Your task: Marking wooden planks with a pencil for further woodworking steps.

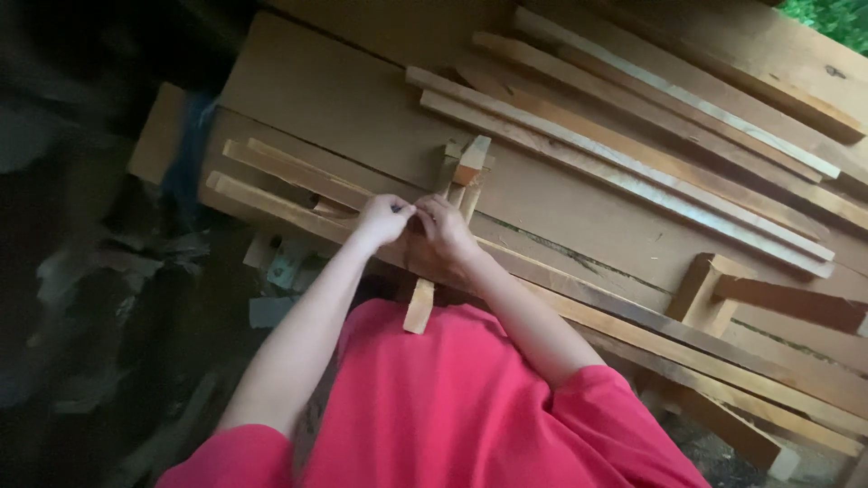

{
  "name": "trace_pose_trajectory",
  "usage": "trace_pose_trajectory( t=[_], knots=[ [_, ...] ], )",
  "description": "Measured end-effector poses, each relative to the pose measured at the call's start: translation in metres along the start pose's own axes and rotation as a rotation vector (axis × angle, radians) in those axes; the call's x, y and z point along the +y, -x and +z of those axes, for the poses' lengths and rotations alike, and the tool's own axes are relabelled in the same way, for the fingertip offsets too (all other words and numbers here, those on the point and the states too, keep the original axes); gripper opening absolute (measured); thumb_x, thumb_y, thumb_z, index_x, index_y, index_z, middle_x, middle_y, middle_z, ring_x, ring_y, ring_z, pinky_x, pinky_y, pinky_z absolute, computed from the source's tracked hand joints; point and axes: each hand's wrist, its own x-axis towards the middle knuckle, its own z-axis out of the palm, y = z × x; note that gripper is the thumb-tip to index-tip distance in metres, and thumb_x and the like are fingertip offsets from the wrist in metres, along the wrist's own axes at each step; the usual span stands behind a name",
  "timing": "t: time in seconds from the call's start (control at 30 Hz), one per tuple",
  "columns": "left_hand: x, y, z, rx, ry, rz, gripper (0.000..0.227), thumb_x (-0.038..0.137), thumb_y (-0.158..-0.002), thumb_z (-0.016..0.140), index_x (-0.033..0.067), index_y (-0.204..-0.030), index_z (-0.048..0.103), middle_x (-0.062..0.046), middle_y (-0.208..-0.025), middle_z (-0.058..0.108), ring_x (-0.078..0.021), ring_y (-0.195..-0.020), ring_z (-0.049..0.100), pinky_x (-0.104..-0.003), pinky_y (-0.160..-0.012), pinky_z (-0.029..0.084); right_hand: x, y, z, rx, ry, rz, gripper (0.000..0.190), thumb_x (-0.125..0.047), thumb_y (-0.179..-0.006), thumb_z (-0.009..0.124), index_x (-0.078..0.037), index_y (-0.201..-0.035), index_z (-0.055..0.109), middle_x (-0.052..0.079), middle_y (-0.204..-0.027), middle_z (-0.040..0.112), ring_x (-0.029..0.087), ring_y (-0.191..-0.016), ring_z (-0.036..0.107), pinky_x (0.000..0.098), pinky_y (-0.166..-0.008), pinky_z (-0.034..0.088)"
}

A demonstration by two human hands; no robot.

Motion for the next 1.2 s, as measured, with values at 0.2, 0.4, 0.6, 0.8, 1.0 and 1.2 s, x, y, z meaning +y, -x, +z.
trace_pose_trajectory(
  t=[0.2,0.4,0.6,0.8,1.0,1.2],
  knots=[
    [-0.006,-0.007,0.01,-0.027,0.063,0.006,0.028,0.04,-0.09,0.07,0.0176,-0.105,0.08,-0.006,-0.103,0.079,-0.0276,-0.112,0.071,-0.04,-0.092,0.055,0.021,-0.008,-0.008,-0.291,-0.136,0.161,0.022,-0.026,-0.091,0.075,-0.005,-0.096,0.069,0.021,-0.094,0.066,0.043,-0.093,0.069,0.052,-0.083,0.052],
    [-0.009,-0.003,0.006,0.022,0.094,0.012,0.031,0.041,-0.088,0.07,0.0159,-0.103,0.08,-0.01,-0.103,0.078,-0.032,-0.111,0.07,-0.044,-0.09,0.055,-0.014,-0.015,-0.039,-0.199,-0.039,0.117,0.02,-0.021,-0.097,0.074,-0.003,-0.104,0.078,0.021,-0.099,0.077,0.043,-0.098,0.072,0.0492,-0.088,0.057],
    [-0.005,-0.008,0.003,0.004,0.006,-0.012,0.031,0.046,-0.089,0.068,0.0203,-0.103,0.08,-0.005,-0.105,0.078,-0.026,-0.112,0.07,-0.041,-0.094,0.056,-0.03,-0.015,-0.044,-0.102,-0.018,0.092,0.012,-0.018,-0.096,0.073,-0.009,-0.098,0.08,0.016,-0.093,0.078,0.038,-0.096,0.074,0.048,-0.084,0.058],
    [0.016,0.022,0.01,-0.071,-0.007,0.101,0.046,0.034,-0.103,0.043,0.0007,-0.103,0.075,-0.023,-0.111,0.074,-0.0412,-0.112,0.068,-0.053,-0.1,0.052,0.006,-0.018,-0.022,-0.082,0.11,0.23,0.024,-0.031,-0.102,0.069,-0.01,-0.101,0.081,0.012,-0.094,0.079,0.033,-0.094,0.075,0.0437,-0.085,0.058],
    [-0.011,0.062,0.019,-0.099,-0.018,0.127,0.043,0.031,-0.107,0.04,0.006,-0.096,0.074,-0.02,-0.097,0.076,-0.0394,-0.105,0.072,-0.047,-0.089,0.056,0.053,-0.023,0.01,-0.166,0.303,0.565,0.021,-0.039,-0.092,0.072,-0.024,-0.101,0.083,0.005,-0.098,0.08,0.029,-0.102,0.075,0.0407,-0.09,0.059],
    [0.003,0.062,0.016,-0.038,0.039,0.154,0.042,0.032,-0.101,0.048,-0.0002,-0.084,0.067,-0.027,-0.086,0.071,-0.0452,-0.099,0.07,-0.052,-0.082,0.054,0.068,-0.019,0.023,-0.095,0.37,0.583,0.032,-0.044,-0.091,0.07,-0.016,-0.101,0.083,0.01,-0.097,0.079,0.03,-0.1,0.075,0.0456,-0.088,0.06]
  ],
)
